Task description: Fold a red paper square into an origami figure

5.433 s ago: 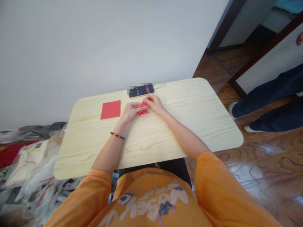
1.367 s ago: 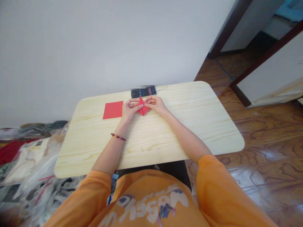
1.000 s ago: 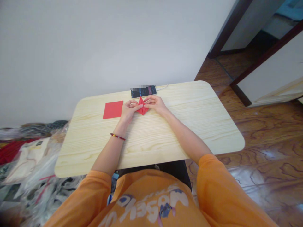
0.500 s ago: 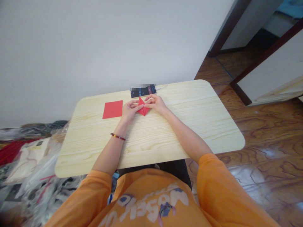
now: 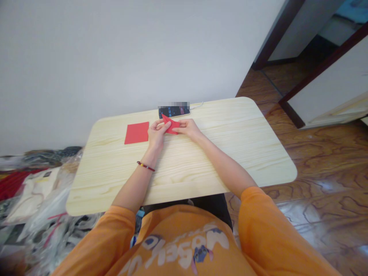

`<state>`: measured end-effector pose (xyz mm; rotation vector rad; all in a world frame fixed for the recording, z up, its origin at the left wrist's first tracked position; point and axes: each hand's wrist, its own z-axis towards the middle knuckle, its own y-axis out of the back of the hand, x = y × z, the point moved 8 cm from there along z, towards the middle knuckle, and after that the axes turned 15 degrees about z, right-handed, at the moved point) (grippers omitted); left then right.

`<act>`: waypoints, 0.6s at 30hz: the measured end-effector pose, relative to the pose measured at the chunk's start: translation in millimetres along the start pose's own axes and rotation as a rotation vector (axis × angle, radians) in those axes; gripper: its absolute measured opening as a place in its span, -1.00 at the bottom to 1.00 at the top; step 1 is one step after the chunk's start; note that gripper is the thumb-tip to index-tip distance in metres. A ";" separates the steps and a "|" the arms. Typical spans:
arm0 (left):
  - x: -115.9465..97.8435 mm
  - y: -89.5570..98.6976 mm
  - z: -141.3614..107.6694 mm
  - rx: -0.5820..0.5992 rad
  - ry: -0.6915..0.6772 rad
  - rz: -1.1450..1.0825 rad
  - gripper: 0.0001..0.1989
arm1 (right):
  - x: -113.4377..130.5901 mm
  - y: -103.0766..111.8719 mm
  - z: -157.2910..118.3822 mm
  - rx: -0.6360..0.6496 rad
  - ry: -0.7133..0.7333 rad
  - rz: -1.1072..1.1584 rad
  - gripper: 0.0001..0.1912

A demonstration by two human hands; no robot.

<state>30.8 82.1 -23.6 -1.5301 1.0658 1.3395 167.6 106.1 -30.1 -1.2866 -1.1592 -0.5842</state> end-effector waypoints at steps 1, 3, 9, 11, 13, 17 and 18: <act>0.7 1.3 0.7 -0.011 0.004 -0.002 -0.52 | 0.3 1.3 0.5 -0.009 0.008 0.001 -0.52; 0.5 2.8 1.6 -0.024 -0.004 -0.006 -0.54 | 1.6 6.0 1.9 -0.049 0.035 0.006 -0.52; -3.2 1.8 2.7 0.013 -0.049 0.055 -0.71 | 4.5 20.3 6.2 -0.158 0.115 0.080 -0.54; -1.2 0.5 4.2 0.049 -0.034 0.087 -0.76 | 4.8 21.3 6.7 -0.158 0.124 0.090 -0.54; 1.3 0.1 5.6 0.080 -0.014 0.113 -0.78 | 6.0 21.9 6.8 -0.158 0.142 0.076 -0.55; 1.6 -0.2 5.6 0.111 -0.018 0.173 -0.74 | 9.1 21.3 7.4 -0.133 0.184 0.018 -0.59; 0.9 -0.2 5.1 0.112 -0.025 0.179 -0.73 | 8.9 20.8 7.8 -0.123 0.182 0.016 -0.60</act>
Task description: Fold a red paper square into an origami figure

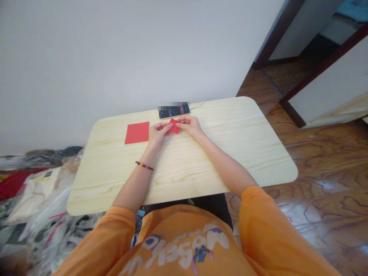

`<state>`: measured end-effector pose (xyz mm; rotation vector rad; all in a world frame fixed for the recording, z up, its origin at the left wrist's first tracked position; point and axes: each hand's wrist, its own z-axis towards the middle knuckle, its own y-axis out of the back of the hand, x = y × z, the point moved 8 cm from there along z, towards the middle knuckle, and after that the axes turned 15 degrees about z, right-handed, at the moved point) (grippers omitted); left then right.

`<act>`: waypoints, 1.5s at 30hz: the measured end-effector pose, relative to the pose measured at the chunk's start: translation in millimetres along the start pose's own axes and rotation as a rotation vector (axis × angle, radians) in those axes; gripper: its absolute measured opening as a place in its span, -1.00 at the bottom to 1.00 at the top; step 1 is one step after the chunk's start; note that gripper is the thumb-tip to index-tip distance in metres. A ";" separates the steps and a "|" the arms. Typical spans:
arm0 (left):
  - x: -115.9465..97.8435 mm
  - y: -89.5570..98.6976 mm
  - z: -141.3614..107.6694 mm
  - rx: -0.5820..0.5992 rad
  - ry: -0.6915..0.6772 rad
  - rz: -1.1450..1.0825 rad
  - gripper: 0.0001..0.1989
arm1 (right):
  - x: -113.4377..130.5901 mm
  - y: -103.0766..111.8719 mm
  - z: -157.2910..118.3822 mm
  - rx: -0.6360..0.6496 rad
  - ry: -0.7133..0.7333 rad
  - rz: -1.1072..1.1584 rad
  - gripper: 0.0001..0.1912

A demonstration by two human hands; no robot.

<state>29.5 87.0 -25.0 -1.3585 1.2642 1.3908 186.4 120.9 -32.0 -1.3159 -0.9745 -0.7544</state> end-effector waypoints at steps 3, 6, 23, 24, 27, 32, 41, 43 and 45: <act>-1.5 -0.5 -0.7 0.004 -0.008 -0.015 -0.70 | -1.8 -0.7 0.5 0.010 -0.029 0.046 -0.60; -1.3 -1.7 0.1 0.019 0.001 -0.046 -0.70 | -1.9 -1.1 0.4 0.003 -0.054 0.134 -0.59; -1.9 -6.9 -9.7 0.301 0.118 -0.037 -0.51 | 5.8 22.0 5.7 -0.174 0.046 0.147 -0.53; -1.8 -7.1 -10.3 0.326 0.128 -0.050 -0.50 | 5.6 22.6 5.8 -0.180 0.050 0.145 -0.53; -0.8 -6.4 -11.4 0.377 0.155 -0.055 -0.44 | 4.8 23.1 6.7 -0.175 0.057 0.121 -0.51; -2.7 -1.9 -13.0 0.427 0.158 -0.020 -0.39 | 5.7 26.7 10.3 -0.157 0.078 0.093 -0.49; -2.1 4.9 -4.3 0.260 0.138 0.015 -0.72 | 9.9 25.8 9.9 -0.136 0.097 0.057 -0.50; -1.4 1.4 -6.4 0.248 0.159 0.016 -0.72 | 10.4 22.6 8.0 -0.124 0.092 0.041 -0.52; -0.7 -2.8 -9.4 0.264 0.177 0.021 -0.70 | 11.0 21.0 6.6 -0.125 0.090 0.035 -0.55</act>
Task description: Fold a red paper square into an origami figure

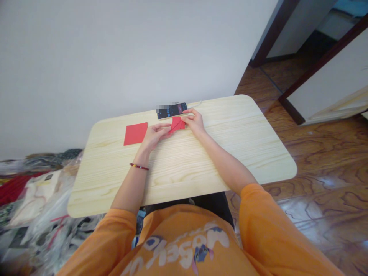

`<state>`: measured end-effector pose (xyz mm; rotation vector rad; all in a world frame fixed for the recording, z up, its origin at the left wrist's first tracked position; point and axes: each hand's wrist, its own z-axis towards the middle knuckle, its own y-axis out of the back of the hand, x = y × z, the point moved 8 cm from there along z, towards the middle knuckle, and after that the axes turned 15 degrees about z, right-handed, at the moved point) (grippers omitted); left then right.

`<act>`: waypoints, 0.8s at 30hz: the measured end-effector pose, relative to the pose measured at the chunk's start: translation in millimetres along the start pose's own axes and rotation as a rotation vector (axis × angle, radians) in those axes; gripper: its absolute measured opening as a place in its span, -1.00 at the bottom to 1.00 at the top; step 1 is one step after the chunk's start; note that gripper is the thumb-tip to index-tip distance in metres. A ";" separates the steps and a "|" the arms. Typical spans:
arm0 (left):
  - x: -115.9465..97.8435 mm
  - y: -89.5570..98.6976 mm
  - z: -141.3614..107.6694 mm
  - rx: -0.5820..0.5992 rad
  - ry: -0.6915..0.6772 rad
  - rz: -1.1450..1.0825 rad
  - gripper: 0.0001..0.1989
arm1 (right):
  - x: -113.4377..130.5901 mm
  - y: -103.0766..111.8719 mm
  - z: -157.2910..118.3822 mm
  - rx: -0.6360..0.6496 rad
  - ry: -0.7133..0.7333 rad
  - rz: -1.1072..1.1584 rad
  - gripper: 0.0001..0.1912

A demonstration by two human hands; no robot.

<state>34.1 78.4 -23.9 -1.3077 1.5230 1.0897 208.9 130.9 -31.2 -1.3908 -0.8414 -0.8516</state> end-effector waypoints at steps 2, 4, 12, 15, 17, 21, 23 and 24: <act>0.9 -3.0 -1.2 0.019 0.007 -0.006 -0.69 | 0.6 0.0 -0.6 -0.007 0.000 0.000 -0.57; 1.7 -3.7 -1.6 0.032 0.009 -0.024 -0.68 | 1.0 1.1 -0.3 -0.019 0.000 -0.002 -0.57; 7.5 -2.0 -0.8 0.096 0.055 -0.065 -0.63 | 1.6 5.0 1.7 -0.044 -0.001 -0.015 -0.55; 8.3 -0.6 -1.3 0.110 0.067 -0.041 -0.63 | 2.3 6.7 3.0 -0.061 0.011 -0.011 -0.57; 7.9 -0.3 -0.3 0.096 0.067 -0.039 -0.66 | 2.0 6.4 3.2 -0.060 0.005 0.001 -0.58; 5.3 -0.8 4.9 0.003 0.015 -0.085 -0.78 | 1.2 -1.7 -0.3 0.015 -0.029 0.001 -0.60; 5.5 -3.4 7.2 -0.022 -0.018 -0.068 -0.73 | 0.2 -6.9 -3.7 0.059 -0.056 -0.007 -0.60; 5.3 -4.3 7.9 -0.035 -0.040 -0.054 -0.68 | -0.5 -9.2 -5.5 0.078 -0.069 -0.010 -0.59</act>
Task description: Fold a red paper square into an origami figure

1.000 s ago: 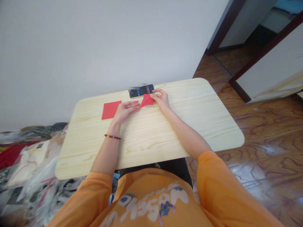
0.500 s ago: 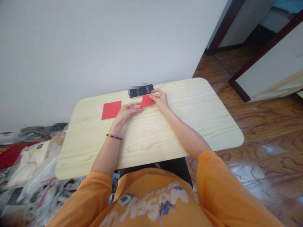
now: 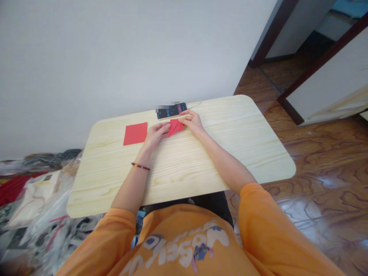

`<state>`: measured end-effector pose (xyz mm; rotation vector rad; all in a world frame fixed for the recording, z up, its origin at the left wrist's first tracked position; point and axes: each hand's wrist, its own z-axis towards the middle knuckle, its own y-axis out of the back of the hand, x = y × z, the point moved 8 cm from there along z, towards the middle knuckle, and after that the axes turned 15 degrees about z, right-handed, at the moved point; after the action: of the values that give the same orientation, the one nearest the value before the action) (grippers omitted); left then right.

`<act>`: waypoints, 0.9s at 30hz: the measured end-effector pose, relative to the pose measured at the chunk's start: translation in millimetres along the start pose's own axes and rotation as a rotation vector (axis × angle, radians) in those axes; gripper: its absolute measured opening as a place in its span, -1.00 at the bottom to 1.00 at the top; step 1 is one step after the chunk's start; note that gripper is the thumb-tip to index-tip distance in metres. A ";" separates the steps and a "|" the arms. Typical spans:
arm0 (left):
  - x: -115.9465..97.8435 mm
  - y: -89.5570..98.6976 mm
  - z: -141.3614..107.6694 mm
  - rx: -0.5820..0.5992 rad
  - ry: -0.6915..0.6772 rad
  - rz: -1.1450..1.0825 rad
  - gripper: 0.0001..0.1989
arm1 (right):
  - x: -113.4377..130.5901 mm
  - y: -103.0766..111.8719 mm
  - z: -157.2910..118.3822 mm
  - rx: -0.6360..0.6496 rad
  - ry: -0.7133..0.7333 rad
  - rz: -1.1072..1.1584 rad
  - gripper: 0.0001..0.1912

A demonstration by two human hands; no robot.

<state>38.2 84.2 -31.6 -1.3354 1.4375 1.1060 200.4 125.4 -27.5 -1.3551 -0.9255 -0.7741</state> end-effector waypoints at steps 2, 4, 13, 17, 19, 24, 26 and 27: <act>-0.3 -2.8 0.4 0.005 -0.042 0.025 -0.57 | -1.7 -5.4 -2.6 0.041 -0.024 -0.002 -0.59; 0.6 -3.0 0.1 -0.004 -0.053 0.042 -0.50 | -3.8 -10.9 -4.3 0.083 -0.050 0.006 -0.59; -3.0 3.4 -1.3 -0.077 -0.071 -0.001 -0.47 | -9.3 -11.8 -3.0 0.049 -0.142 0.165 -0.61; -5.6 2.0 -1.1 -0.056 -0.091 0.023 -0.50 | -7.0 -12.3 -4.4 0.068 -0.160 0.199 -0.64; -6.8 1.8 -1.2 -0.044 -0.092 0.026 -0.50 | -6.6 -13.3 -5.2 0.082 -0.173 0.209 -0.65; -8.7 2.3 -2.3 -0.023 -0.082 -0.006 -0.50 | -10.4 -18.4 -7.8 0.133 -0.227 0.248 -0.66; -9.8 1.8 -2.6 -0.010 -0.091 -0.018 -0.51 | -13.0 -20.3 -9.2 0.150 -0.253 0.252 -0.66; -10.5 1.4 -2.7 -0.002 -0.099 -0.025 -0.52 | -14.1 -21.0 -10.1 0.156 -0.266 0.252 -0.66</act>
<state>37.3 84.0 -20.7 -1.2788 1.3441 1.1419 176.5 112.8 -30.3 -1.4236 -0.9754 -0.3276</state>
